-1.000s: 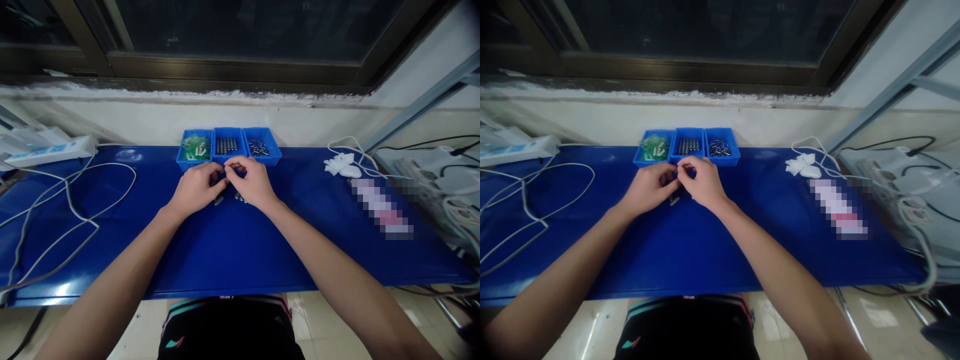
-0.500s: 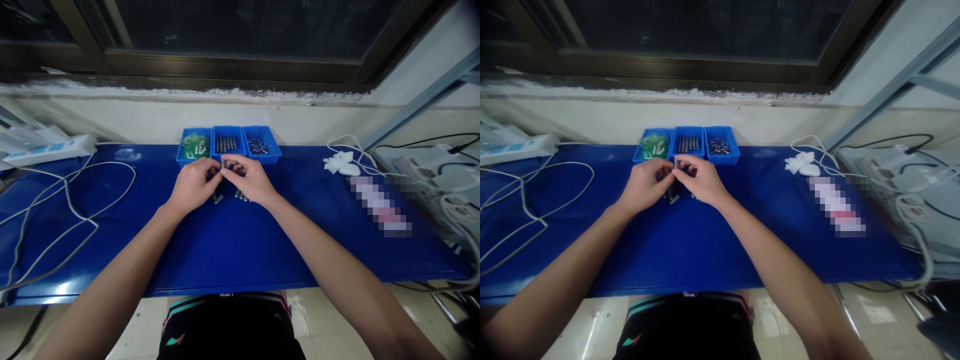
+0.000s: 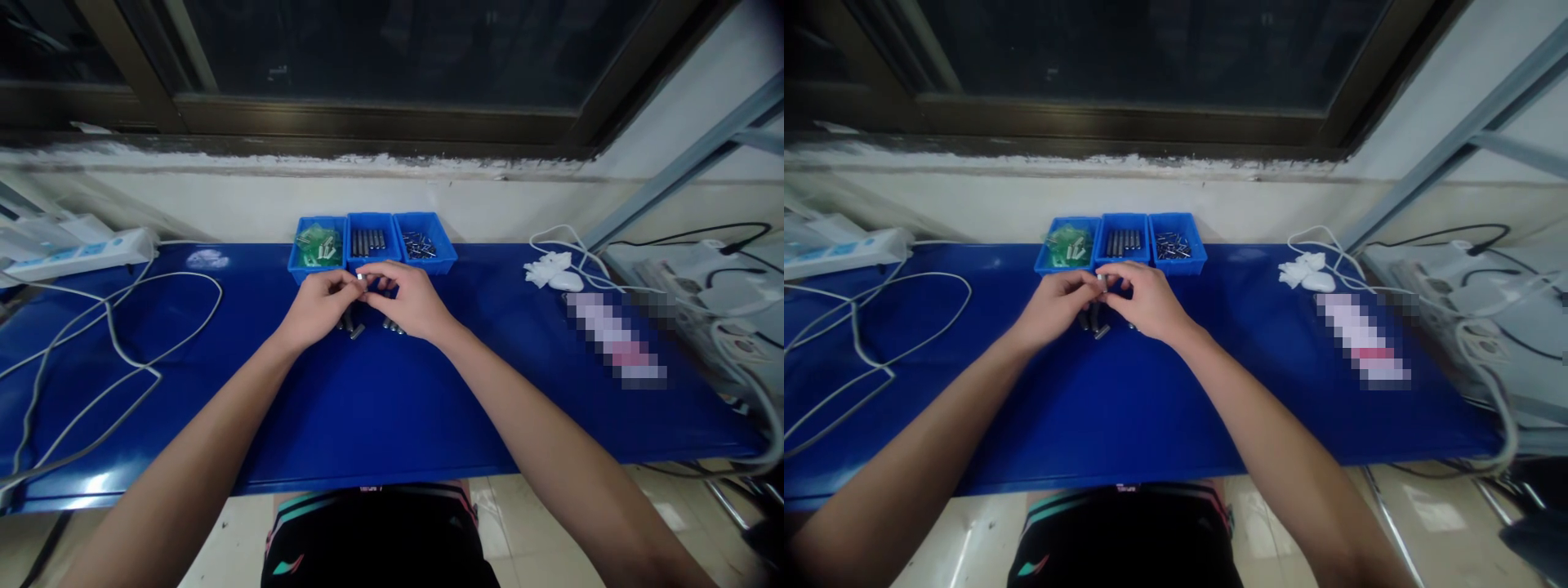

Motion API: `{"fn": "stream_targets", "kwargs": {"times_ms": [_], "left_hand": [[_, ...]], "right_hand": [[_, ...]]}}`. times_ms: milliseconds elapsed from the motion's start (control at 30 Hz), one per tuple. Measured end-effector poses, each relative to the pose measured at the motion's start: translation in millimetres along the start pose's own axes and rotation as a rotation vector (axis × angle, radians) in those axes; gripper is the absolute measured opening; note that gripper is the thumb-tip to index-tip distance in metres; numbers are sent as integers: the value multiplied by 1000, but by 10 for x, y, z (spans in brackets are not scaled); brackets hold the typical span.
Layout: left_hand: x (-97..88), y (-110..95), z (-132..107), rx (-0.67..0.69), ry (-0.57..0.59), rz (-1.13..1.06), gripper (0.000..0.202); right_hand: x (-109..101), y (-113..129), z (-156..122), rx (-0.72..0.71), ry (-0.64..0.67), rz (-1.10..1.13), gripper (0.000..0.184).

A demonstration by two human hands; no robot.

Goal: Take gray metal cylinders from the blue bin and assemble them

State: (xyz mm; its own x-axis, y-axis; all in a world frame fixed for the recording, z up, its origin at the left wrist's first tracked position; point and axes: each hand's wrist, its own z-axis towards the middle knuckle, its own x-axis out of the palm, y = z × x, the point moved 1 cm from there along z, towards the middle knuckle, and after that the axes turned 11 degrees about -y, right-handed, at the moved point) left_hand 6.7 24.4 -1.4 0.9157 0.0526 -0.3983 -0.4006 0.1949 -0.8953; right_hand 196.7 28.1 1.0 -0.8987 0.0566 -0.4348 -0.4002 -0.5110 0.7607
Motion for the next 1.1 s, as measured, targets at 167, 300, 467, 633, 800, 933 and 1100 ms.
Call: {"fn": "stream_targets", "kwargs": {"times_ms": [167, 300, 467, 633, 800, 933, 1100], "left_hand": [[-32, 10, 2, -33, -103, 44, 43], [-41, 9, -12, 1, -141, 123, 36], [-21, 17, -41, 113, -158, 246, 28], [-19, 19, -58, 109, -149, 278, 27], [-39, -45, -71, 132, -143, 339, 23], [-70, -120, -96, 123, -98, 516, 20], [-80, -150, -113, 78, -24, 763, 16]], "right_hand": [[-221, 26, 440, -61, -83, -255, 32], [-280, -60, 984, 34, 76, -626, 27], [-52, -192, 1299, 32, 387, -906, 20], [75, -232, 1315, 26, 465, -951, 22], [18, -245, 1321, 9, 477, -964, 16], [9, -293, 1334, -7, 491, -1019, 11], [34, -310, 1342, 11, 507, -985, 14]]}}
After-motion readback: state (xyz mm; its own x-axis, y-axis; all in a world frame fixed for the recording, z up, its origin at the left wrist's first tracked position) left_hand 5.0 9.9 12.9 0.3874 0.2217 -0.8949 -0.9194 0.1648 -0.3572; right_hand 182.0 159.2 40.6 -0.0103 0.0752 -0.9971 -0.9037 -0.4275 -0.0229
